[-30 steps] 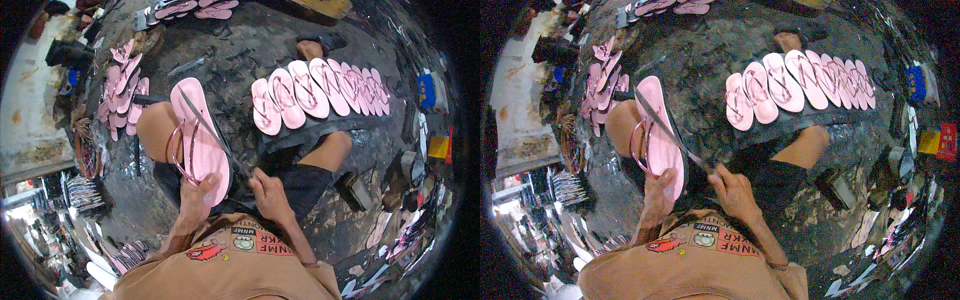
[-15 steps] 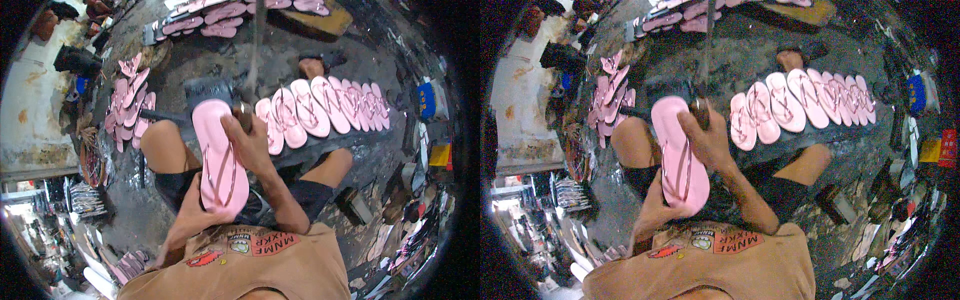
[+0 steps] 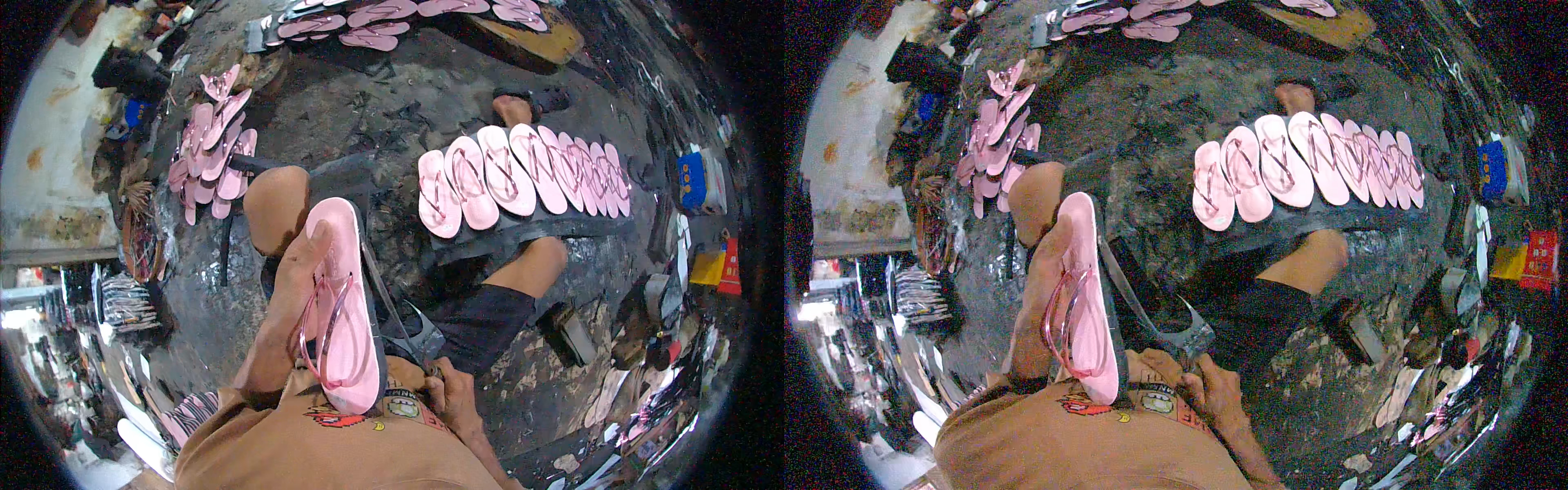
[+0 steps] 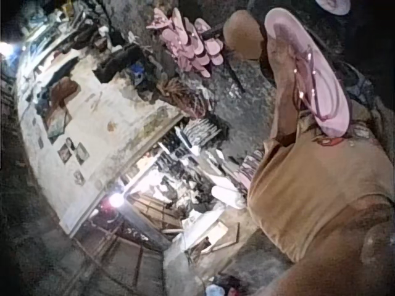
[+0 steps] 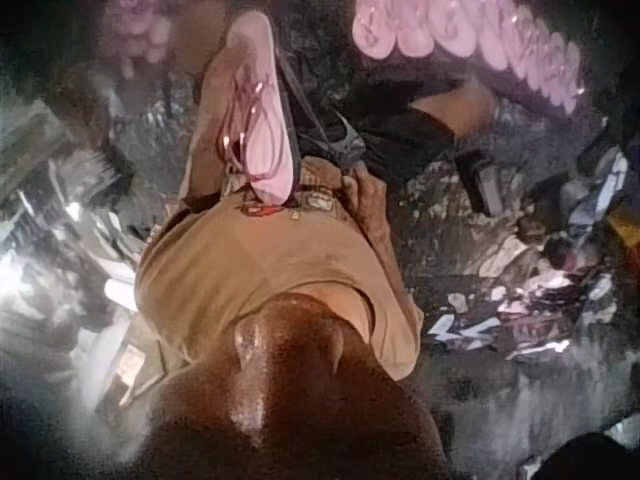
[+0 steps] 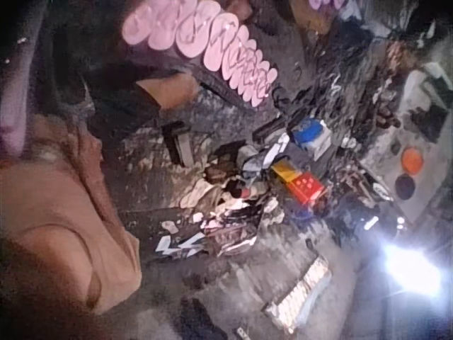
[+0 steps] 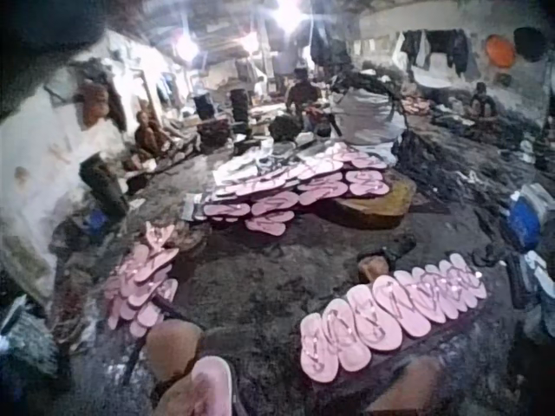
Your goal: The person sits on the floor and uses a knife to trim excess material from the edges of pink flip-flops. They handle each flip-flop one at a time, scrape the edges, and place the trimmed items into a growing pile.
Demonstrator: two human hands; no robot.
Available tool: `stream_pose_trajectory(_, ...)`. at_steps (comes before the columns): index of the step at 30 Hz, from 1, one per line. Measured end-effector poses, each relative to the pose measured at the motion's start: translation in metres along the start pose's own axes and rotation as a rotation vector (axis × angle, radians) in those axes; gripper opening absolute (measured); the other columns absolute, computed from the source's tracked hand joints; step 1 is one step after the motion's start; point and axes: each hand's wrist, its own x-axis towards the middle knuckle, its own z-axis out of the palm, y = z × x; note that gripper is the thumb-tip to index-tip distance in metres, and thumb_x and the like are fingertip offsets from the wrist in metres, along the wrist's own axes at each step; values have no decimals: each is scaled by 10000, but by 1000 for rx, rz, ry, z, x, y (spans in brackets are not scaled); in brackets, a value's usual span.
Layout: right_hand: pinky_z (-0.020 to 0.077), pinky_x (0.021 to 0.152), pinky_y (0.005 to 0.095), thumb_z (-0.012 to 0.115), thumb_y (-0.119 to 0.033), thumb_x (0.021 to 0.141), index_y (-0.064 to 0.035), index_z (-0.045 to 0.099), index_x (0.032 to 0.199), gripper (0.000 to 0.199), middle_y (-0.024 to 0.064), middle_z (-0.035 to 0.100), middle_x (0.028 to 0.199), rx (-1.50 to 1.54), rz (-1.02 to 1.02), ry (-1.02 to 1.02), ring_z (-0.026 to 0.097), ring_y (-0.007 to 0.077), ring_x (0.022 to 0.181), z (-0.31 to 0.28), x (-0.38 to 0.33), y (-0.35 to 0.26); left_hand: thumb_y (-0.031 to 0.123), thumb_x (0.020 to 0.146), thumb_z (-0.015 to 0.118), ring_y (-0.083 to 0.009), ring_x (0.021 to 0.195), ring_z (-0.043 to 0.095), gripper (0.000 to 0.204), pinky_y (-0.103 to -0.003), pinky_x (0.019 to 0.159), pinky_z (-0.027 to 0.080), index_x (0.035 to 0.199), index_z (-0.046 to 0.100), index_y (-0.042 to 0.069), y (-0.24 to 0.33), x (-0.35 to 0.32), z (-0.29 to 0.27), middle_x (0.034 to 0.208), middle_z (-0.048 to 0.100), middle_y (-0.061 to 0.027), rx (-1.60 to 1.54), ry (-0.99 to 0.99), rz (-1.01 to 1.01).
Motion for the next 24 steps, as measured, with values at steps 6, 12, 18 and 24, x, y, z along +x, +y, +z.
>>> stream_pose_trajectory(6,481,549,478,675,-299,932,-64,548,950,267,201,612,706,-153,-95,113,633,423,645,-2,88,0,358,993,645,-57,903,601,390,-257,763,549,1270,590,88,-7,3,-14,1060,630,39,173,-177,-31)
stream_pose_trajectory(12,473,566,513,594,-353,984,-74,551,974,283,189,622,706,-297,-144,-110,627,435,649,-50,168,-53,323,976,673,-91,974,603,424,-347,740,617,1332,543,133,9,5,-7,1118,618,35,234,-121,-173)
stream_pose_trajectory(18,504,727,536,495,-440,1021,-54,649,1034,416,243,671,809,-418,-154,-449,651,463,796,-91,236,-120,307,957,701,-153,1119,576,549,-403,810,618,1420,450,149,10,19,-19,1274,565,-13,240,-237,-259)
stream_pose_trajectory(24,523,793,511,477,-425,1025,-22,665,1173,469,280,696,915,-391,-304,-540,674,456,878,-87,266,-135,386,988,625,-208,1187,572,674,-380,995,519,1471,364,-4,19,27,-18,1366,550,-85,236,-375,-146)
